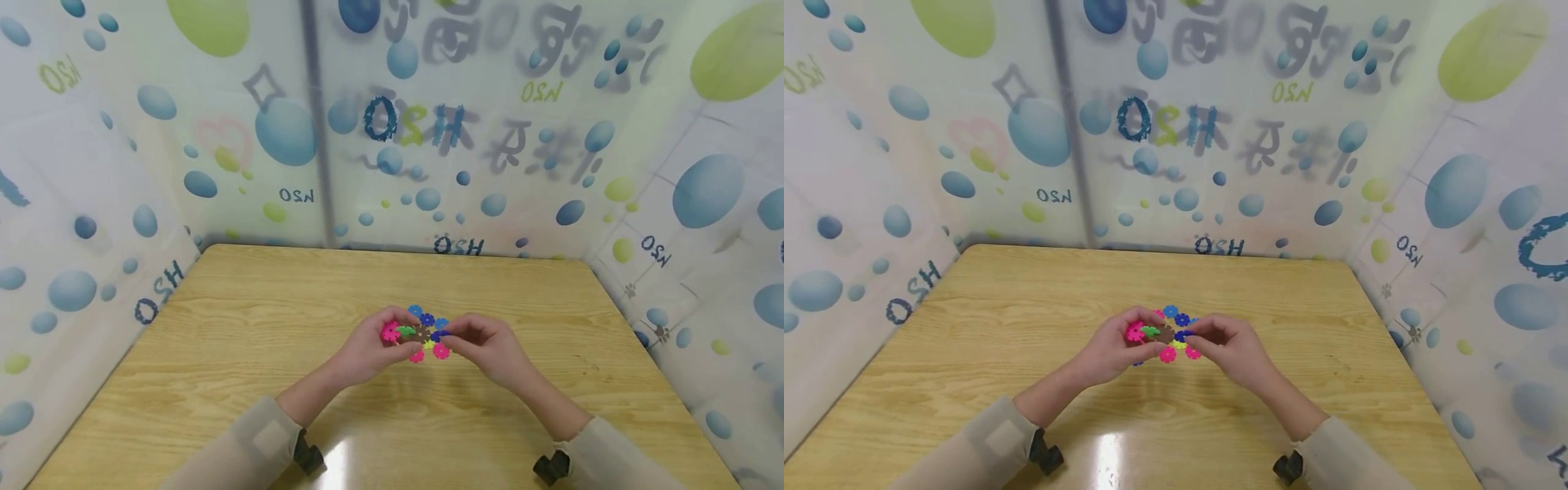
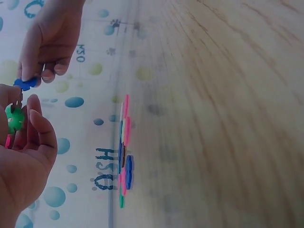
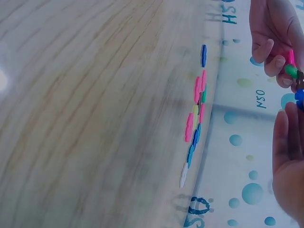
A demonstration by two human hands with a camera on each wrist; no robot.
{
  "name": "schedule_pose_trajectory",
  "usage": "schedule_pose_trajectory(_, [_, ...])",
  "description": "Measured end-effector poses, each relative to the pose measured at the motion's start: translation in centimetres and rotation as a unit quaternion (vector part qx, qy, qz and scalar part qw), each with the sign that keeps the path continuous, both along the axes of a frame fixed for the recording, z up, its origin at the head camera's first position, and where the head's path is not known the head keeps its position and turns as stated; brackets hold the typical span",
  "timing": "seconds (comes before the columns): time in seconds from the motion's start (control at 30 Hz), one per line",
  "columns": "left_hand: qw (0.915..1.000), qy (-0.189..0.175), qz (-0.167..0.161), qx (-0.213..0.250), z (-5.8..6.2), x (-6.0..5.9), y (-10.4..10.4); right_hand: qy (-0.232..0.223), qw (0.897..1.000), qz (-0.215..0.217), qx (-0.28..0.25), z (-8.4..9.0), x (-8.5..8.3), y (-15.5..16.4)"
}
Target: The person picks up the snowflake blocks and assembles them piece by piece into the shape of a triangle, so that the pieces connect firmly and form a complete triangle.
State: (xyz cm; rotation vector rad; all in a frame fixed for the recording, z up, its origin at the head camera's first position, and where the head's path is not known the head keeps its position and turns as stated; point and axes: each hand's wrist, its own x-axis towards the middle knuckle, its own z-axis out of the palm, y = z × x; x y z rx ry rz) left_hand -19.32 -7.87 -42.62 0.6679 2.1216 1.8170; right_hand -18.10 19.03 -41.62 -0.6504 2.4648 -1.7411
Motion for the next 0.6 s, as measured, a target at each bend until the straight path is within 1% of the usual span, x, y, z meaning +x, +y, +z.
schedule_pose_trajectory(0.17, [1.0,-0.007,-0.005,-0.002,-0.1,-0.1,0.1,0.012,1.0,-0.004,-0.005,-0.2,0.1,-0.3])
schedule_pose_trajectory(0.4, [0.9999,-0.009,-0.003,-0.007,-0.3,-0.1,0.2,0.032,0.999,-0.028,-0.006,-0.7,0.3,-0.8])
schedule_pose_trajectory(0.6, [1.0,-0.005,0.0,-0.006,0.0,0.1,0.4,0.029,0.999,-0.041,-0.021,-0.7,0.5,-1.1])
